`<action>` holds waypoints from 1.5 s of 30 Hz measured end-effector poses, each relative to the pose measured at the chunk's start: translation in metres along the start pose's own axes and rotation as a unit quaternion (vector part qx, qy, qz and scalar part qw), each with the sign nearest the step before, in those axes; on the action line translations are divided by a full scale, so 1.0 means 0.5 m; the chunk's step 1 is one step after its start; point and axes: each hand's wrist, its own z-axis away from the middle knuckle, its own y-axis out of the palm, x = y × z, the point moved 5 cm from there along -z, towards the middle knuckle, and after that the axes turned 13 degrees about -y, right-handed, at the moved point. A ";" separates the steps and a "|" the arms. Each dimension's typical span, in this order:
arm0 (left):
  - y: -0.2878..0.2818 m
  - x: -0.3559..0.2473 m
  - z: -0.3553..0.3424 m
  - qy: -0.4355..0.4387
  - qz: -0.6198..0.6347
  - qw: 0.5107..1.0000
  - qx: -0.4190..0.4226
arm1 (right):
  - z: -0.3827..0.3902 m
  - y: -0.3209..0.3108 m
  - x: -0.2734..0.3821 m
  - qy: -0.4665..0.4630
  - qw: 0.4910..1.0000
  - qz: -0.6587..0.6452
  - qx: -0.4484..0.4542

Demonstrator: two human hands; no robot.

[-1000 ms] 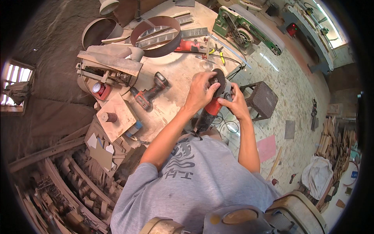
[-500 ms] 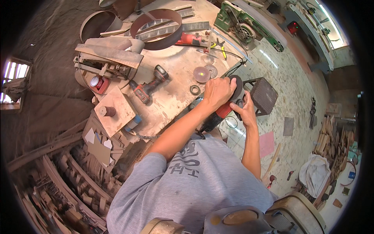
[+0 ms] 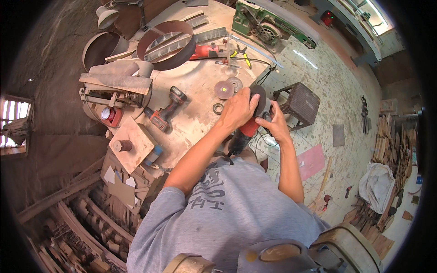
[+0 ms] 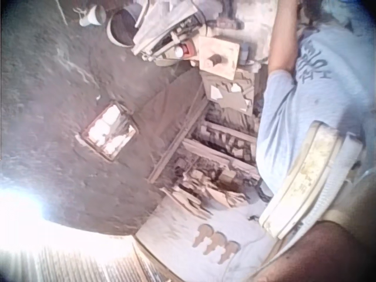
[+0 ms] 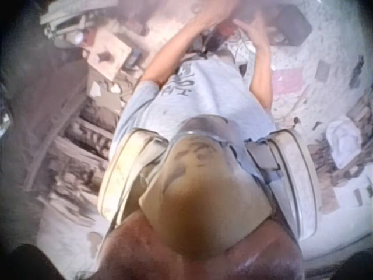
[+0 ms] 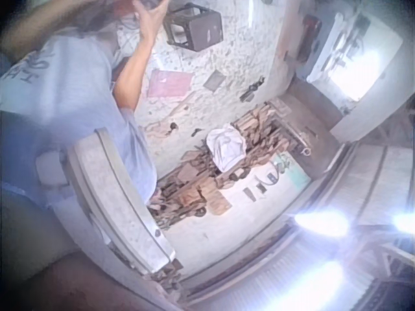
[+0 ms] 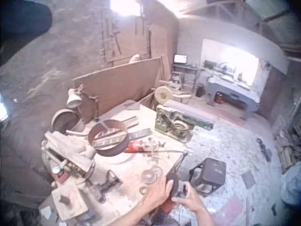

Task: The person holds a wooden guitar neck and sands the edges and back using a large industrial belt sander.

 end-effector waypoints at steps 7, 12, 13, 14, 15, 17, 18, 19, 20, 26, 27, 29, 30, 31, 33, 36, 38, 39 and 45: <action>-0.023 0.026 -0.027 -0.151 -0.062 0.986 0.015 | -0.017 0.017 -0.005 0.014 0.999 -0.021 0.021; -0.034 0.036 0.002 0.001 0.127 0.992 -0.006 | -0.025 0.018 -0.003 -0.009 0.999 0.012 0.029; -0.028 0.040 0.001 0.023 0.118 0.993 0.000 | -0.027 0.017 -0.007 -0.012 0.999 0.013 0.030; -0.025 0.040 0.000 0.043 0.109 0.993 0.005 | -0.029 0.017 -0.008 -0.015 0.999 0.014 0.033; -0.022 0.039 -0.001 0.063 0.100 0.993 0.010 | -0.031 0.017 -0.009 -0.014 0.999 0.016 0.034; -0.014 0.044 -0.007 0.018 0.043 0.999 -0.013 | -0.033 0.018 -0.010 -0.011 0.999 0.021 0.036; -0.012 0.044 -0.009 -0.005 0.013 1.000 -0.024 | -0.034 0.020 -0.011 -0.011 0.999 0.020 0.036; -0.011 0.047 -0.015 -0.035 -0.006 0.999 -0.020 | -0.036 0.022 -0.012 -0.010 0.999 0.019 0.036; -0.011 0.049 -0.022 -0.066 -0.027 0.997 -0.015 | -0.037 0.024 -0.014 -0.010 0.999 0.018 0.035; -0.038 0.043 -0.035 -0.152 -0.109 0.982 0.005 | -0.051 0.035 -0.036 -0.013 0.999 0.022 0.039; -0.042 0.044 -0.035 -0.158 -0.126 0.979 0.016 | -0.055 0.038 -0.037 -0.008 0.998 0.033 0.051; -0.051 0.048 -0.026 -0.130 -0.082 0.987 -0.049 | -0.068 0.046 -0.039 0.001 0.996 0.054 0.074; -0.055 0.054 -0.020 -0.116 -0.060 0.988 -0.080 | -0.075 0.053 -0.042 -0.005 0.995 0.049 0.081; -0.054 0.064 -0.017 -0.105 -0.017 0.992 -0.069 | -0.083 0.060 -0.046 -0.012 0.995 0.043 0.089; -0.059 0.090 -0.011 -0.084 0.070 0.993 -0.045 | -0.094 0.068 -0.057 -0.017 0.994 0.037 0.098; -0.073 0.109 0.006 0.019 0.106 0.992 -0.059 | -0.111 0.082 -0.076 -0.019 0.993 0.031 0.109; -0.076 0.131 -0.005 0.028 0.089 0.994 -0.058 | -0.121 0.092 -0.089 -0.021 0.992 0.020 0.122; -0.077 0.142 -0.011 0.031 0.081 0.994 -0.059 | -0.126 0.099 -0.092 -0.014 0.991 0.023 0.129; -0.086 0.207 -0.053 -0.206 0.032 0.976 -0.066 | -0.165 0.139 -0.112 0.001 0.984 -0.003 0.175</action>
